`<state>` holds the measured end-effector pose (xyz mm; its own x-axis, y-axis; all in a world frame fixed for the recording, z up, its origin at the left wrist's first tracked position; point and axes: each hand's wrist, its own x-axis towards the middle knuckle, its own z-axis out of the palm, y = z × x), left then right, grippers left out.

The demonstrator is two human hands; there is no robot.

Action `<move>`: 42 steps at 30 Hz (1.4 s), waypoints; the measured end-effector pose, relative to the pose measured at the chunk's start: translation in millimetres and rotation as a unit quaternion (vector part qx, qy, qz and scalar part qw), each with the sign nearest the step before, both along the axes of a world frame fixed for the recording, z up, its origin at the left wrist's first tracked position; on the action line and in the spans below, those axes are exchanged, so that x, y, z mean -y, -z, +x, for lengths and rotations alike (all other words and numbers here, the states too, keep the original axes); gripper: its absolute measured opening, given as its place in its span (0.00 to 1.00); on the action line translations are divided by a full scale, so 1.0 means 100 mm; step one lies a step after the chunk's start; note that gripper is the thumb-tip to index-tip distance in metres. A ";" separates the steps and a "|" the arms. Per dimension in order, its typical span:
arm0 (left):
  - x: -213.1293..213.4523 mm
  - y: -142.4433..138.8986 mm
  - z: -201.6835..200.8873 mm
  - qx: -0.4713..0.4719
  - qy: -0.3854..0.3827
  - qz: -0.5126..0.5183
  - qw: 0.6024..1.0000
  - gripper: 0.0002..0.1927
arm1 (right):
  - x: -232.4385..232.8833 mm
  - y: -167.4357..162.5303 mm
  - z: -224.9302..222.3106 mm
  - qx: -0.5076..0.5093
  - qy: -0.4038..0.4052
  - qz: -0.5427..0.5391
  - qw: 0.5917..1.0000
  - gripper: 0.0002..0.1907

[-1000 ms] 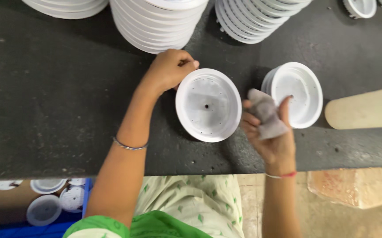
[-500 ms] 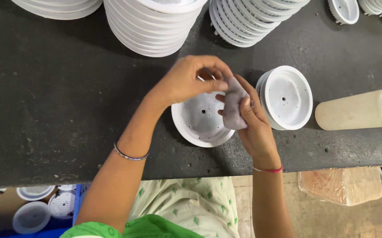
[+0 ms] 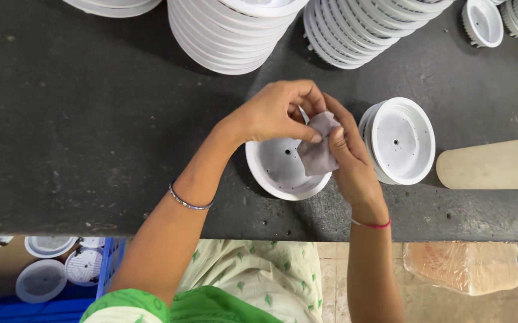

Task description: The person picks white plastic lampshade covers one at a time from stacks on the workbench, wipes the inner surface and rim with a cloth, and stacks the wiped covers back on the bench. A plastic bottle sits nearby on the table.

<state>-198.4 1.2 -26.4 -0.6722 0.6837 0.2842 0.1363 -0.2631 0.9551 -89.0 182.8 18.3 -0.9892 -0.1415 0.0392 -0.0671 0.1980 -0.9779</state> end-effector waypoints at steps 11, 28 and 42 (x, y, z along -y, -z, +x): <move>0.09 -0.07 -0.05 -0.015 -0.076 0.033 0.997 0.20 | 0.07 -0.09 0.00 0.085 0.030 -0.201 0.975 0.31; 0.09 -0.04 -0.05 0.024 -0.044 0.034 0.998 0.18 | 0.08 -0.14 0.01 0.076 0.051 -0.218 0.972 0.31; 0.10 -0.05 -0.06 0.084 -0.008 0.055 0.995 0.16 | 0.12 -0.03 0.08 0.035 0.029 -0.124 0.991 0.39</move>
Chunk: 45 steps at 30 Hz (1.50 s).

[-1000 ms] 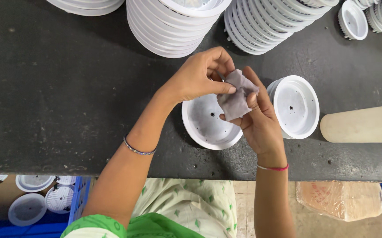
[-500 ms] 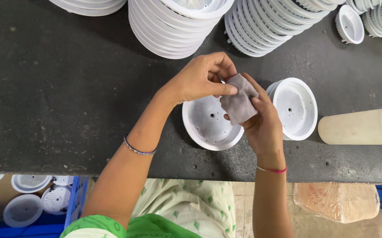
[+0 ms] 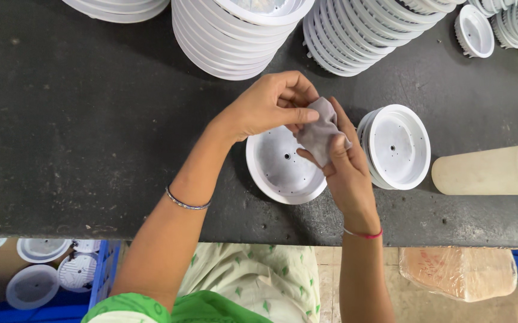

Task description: The person picks white plastic lampshade covers one at a time from stacks on the workbench, wipes the inner surface and rim with a cloth, and stacks the wiped covers back on the bench. A plastic bottle sits nearby on the table.

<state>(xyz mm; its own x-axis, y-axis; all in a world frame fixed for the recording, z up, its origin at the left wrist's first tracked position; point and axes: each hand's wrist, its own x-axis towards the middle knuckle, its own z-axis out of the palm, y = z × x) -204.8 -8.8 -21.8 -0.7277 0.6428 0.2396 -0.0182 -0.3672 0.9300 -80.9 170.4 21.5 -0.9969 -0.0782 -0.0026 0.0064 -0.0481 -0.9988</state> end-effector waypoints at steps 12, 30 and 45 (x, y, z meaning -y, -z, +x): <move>-0.02 0.07 -0.02 -0.146 -0.069 -0.040 0.986 0.10 | -0.12 0.21 -0.06 0.019 -0.003 -0.076 0.997 0.31; 0.11 0.46 -0.18 -0.006 -0.087 -0.324 0.942 0.16 | -0.11 0.26 -0.32 -0.210 0.171 0.533 0.802 0.17; 0.12 0.45 -0.20 0.011 -0.075 -0.304 0.950 0.16 | 0.13 0.31 -0.45 -0.183 0.147 0.547 0.803 0.16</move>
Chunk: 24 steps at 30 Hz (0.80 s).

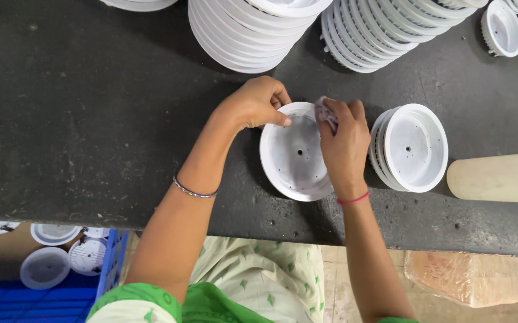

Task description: The person picks white plastic lampshade covers one at a time from stacks on the workbench, wipes the inner surface and rim with a cloth, and stacks the wiped covers back on the bench. A plastic bottle sits nearby on the table.

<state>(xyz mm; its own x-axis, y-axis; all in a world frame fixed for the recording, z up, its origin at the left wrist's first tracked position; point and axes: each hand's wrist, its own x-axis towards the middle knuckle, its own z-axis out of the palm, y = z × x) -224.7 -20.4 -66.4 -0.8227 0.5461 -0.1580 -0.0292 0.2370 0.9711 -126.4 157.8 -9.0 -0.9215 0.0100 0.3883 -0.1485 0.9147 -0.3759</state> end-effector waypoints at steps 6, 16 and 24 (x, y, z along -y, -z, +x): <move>-0.02 0.07 -0.04 0.071 -0.011 0.081 0.994 0.19 | 0.10 0.15 0.04 -0.064 -0.038 0.045 0.996 0.21; -0.08 0.05 -0.12 0.101 -0.082 0.026 0.991 0.37 | 0.29 0.02 0.13 0.015 -0.296 -0.019 0.955 0.28; -0.06 0.04 0.02 -0.001 -0.015 0.080 0.997 0.15 | 0.29 -0.21 0.59 0.113 -0.359 0.030 0.926 0.26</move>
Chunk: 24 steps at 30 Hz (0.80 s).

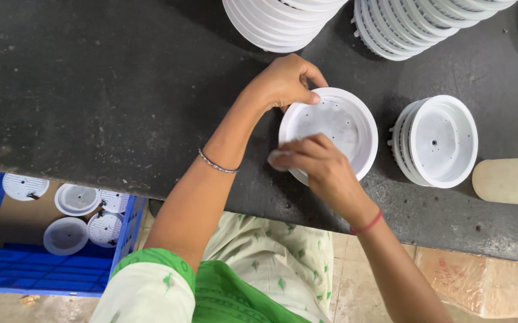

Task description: The person picks white plastic lampshade covers one at a time from stacks on the workbench, wipes the inner surface and rim with a cloth, and stacks the wiped covers back on the bench. A plastic bottle sits nearby on the table.

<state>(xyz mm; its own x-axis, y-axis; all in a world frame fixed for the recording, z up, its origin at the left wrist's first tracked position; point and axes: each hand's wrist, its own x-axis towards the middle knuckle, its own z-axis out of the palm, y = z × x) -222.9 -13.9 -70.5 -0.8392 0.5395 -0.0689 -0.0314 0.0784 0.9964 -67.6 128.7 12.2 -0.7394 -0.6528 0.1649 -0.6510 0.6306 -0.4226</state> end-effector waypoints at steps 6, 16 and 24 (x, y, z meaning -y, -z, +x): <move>-0.02 -0.05 0.03 0.014 -0.010 -0.021 1.000 0.13 | -0.35 -0.17 0.34 0.007 -0.001 0.072 0.997 0.30; 0.01 0.08 -0.04 -0.140 -0.044 -0.079 0.986 0.12 | -1.01 -0.42 0.29 -0.030 0.153 0.138 0.978 0.27; -0.19 0.06 0.08 -0.285 -0.162 -0.166 0.930 0.14 | -0.64 -0.25 -0.74 -0.154 0.125 -0.026 0.980 0.21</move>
<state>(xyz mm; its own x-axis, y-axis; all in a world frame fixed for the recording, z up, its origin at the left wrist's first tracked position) -215.3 5.3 -76.2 -0.9050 0.2804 0.3199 0.4195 0.4632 0.7807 -142.1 192.2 37.2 -0.7848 -0.4424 0.4340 -0.5809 0.7692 -0.2662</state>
